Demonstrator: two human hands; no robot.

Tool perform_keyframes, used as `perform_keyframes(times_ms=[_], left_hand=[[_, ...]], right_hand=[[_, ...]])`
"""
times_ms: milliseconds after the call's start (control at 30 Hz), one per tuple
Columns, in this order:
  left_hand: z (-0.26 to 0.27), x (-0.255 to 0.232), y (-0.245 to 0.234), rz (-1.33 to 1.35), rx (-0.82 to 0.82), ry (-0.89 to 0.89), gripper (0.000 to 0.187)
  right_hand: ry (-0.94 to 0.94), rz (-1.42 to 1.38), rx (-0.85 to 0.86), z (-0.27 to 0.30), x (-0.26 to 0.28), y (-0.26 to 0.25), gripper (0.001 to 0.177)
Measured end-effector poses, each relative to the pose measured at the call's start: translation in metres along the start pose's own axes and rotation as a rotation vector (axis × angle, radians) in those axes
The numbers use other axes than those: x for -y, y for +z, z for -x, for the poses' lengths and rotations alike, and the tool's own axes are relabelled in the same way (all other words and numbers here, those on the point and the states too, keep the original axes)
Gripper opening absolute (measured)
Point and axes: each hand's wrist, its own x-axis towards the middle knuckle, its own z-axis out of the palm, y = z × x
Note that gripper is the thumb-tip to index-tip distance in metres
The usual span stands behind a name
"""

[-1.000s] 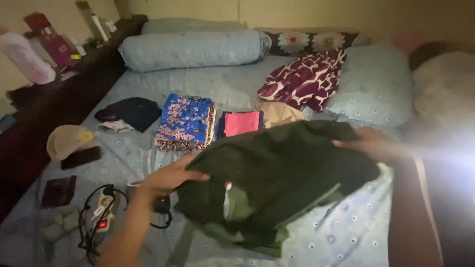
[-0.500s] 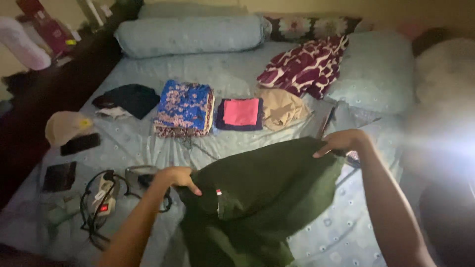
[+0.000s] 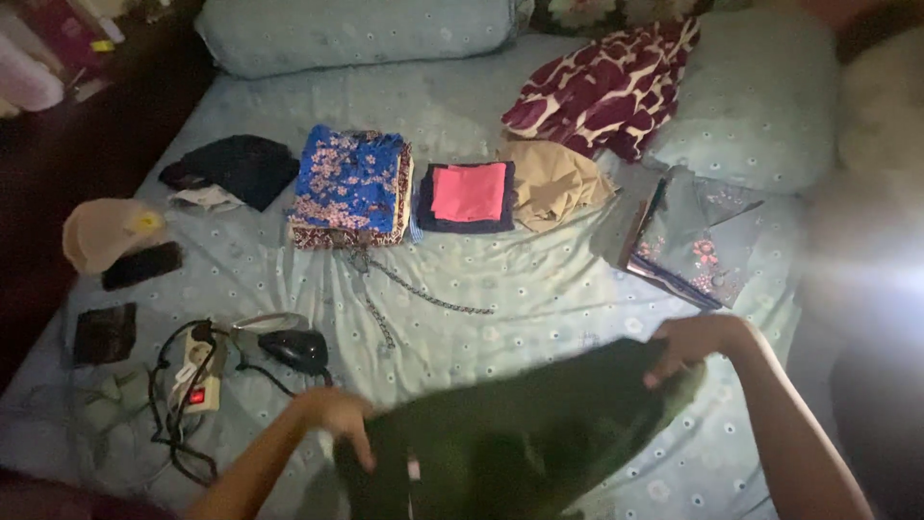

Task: Ironing a pair of green shorts on a bed.

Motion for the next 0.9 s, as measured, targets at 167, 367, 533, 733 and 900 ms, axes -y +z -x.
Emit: perform_keyframes(times_ms=[167, 367, 533, 733, 900], left_hand=[[-0.092, 0.062, -0.143, -0.369, -0.788, 0.092, 0.059], [-0.072, -0.043, -0.096, -0.336, -1.333, -0.423, 0.108], [-0.207, 0.028, -0.056, -0.536, -1.296, -0.137, 0.089], [-0.207, 0.001, 0.004, -0.583, -1.091, -0.202, 0.110], [-0.121, -0.061, -0.005, -0.299, -0.794, -0.425, 0.122]], right_hand=[[-0.064, 0.086, -0.223, -0.168, -0.061, -0.031, 0.081], [0.400, -0.184, -0.855, -0.209, -0.018, -0.001, 0.119], [0.411, -0.220, -0.506, -0.339, -0.087, 0.134, 0.083], [0.464, -0.157, -0.584, -0.285, -0.013, 0.195, 0.076], [0.492, -0.614, -0.671, -0.251, -0.007, 0.197, 0.054]])
